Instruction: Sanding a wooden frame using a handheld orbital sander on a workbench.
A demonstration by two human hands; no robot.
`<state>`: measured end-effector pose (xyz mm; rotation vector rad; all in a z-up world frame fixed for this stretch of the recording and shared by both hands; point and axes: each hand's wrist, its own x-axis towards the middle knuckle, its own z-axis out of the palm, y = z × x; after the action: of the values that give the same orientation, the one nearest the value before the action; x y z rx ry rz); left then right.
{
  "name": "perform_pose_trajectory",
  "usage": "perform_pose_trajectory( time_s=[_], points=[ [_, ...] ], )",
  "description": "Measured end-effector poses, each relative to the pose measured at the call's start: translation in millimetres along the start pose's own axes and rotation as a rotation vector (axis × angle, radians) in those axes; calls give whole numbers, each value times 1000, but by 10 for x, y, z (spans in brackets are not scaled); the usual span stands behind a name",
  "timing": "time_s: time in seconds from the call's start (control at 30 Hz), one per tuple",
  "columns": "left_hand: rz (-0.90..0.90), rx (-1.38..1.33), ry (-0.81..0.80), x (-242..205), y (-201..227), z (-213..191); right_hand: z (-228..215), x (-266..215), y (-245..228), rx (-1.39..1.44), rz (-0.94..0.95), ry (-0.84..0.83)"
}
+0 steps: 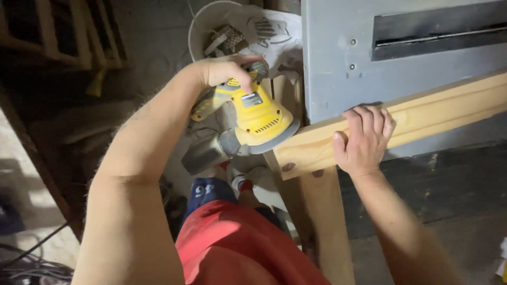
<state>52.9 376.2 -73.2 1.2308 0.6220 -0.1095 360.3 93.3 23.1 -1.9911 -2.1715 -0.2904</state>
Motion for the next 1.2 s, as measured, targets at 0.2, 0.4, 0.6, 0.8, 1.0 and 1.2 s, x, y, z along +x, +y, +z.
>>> perform_pose_trajectory(
  time_s=[0.2,0.4,0.6,0.8,1.0,1.2],
  points=[
    [-109,-99,2,-531,489,295,9,-51,47,-6,26,3],
    [-55,-71,-1,-267,428,215,35,-90,54,-2,25,5],
    [-217,3,84,-512,615,358,45,-98,65,-2,41,2],
    [-57,35,-6,-476,814,371,14,-89,39,13,46,2],
    [-234,95,83,-550,507,362,7,-98,49,-8,50,18],
    [-118,-158,160,-505,455,397,123,-154,86,33,37,51]
  ],
)
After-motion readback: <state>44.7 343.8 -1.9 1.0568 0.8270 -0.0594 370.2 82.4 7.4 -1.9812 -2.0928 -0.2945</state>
